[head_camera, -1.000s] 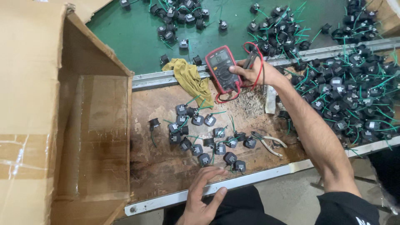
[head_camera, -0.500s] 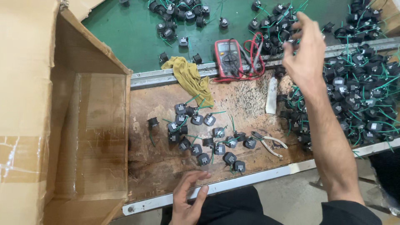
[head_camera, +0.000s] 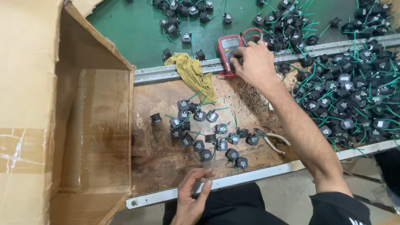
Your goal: The person uses a digital multimeter to test small black electronic components with green wires on a workbench. They place the tested components into a cardboard box and then apply glue to the components using a syringe.
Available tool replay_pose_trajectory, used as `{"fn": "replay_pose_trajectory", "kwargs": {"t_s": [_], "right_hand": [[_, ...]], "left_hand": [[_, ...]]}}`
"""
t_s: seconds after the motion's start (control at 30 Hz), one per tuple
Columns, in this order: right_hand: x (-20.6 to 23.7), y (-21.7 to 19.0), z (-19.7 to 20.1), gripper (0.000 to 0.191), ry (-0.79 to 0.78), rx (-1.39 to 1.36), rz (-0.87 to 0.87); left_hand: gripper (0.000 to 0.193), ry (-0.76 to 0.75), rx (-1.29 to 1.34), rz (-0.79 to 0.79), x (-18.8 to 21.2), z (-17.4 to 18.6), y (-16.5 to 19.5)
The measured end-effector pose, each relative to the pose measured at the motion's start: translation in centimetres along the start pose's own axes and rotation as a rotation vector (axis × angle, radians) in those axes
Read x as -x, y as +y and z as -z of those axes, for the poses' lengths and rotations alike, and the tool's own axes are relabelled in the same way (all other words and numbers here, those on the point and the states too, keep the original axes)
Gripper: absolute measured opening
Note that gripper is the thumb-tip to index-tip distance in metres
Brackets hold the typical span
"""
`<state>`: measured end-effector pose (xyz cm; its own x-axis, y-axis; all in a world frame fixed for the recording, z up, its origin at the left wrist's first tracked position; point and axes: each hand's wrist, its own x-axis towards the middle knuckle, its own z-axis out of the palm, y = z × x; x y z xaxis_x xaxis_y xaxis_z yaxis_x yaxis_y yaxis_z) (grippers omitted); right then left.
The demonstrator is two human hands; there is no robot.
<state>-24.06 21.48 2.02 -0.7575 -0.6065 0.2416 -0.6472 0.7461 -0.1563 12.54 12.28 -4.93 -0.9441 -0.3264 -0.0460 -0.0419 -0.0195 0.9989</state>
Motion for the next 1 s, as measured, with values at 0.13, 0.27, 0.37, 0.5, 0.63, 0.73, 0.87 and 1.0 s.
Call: {"fn": "replay_pose_trajectory", "kwargs": {"t_s": [0.13, 0.27, 0.37, 0.5, 0.63, 0.73, 0.87, 1.0], "right_hand": [[-0.3, -0.6, 0.6, 0.023, 0.025, -0.079, -0.058], [0.1, -1.2, 0.4, 0.026, 0.131, -0.117, -0.064], [1.1, -1.7, -0.1, 0.023, 0.210, -0.125, -0.080], [1.9, -2.1, -0.7, 0.022, 0.244, -0.085, -0.080], [1.7, -2.5, -0.9, 0.028, 0.238, -0.074, -0.139], [1.5, -2.7, -0.9, 0.035, 0.220, -0.021, -0.165], [1.3, -3.1, -1.0, 0.036, 0.219, 0.024, -0.168], [1.2, -3.4, -1.1, 0.033, 0.173, -0.007, -0.206]], "left_hand": [[0.020, -0.017, 0.001, 0.020, -0.2, -0.1, 0.5], [0.019, -0.008, -0.003, -0.006, -0.3, -0.1, 0.9], [0.017, 0.010, -0.011, -0.008, -0.2, -0.1, 0.9], [0.016, 0.010, 0.013, -0.004, -0.2, -0.3, 0.6], [0.015, 0.012, 0.049, 0.054, 0.1, -0.3, 0.3], [0.014, 0.026, 0.020, 0.008, 0.2, -0.2, -0.2], [0.015, 0.040, 0.074, 0.008, 0.4, -0.2, -0.9], [0.015, 0.049, 0.097, -0.002, 0.5, -0.2, -1.0]]}}
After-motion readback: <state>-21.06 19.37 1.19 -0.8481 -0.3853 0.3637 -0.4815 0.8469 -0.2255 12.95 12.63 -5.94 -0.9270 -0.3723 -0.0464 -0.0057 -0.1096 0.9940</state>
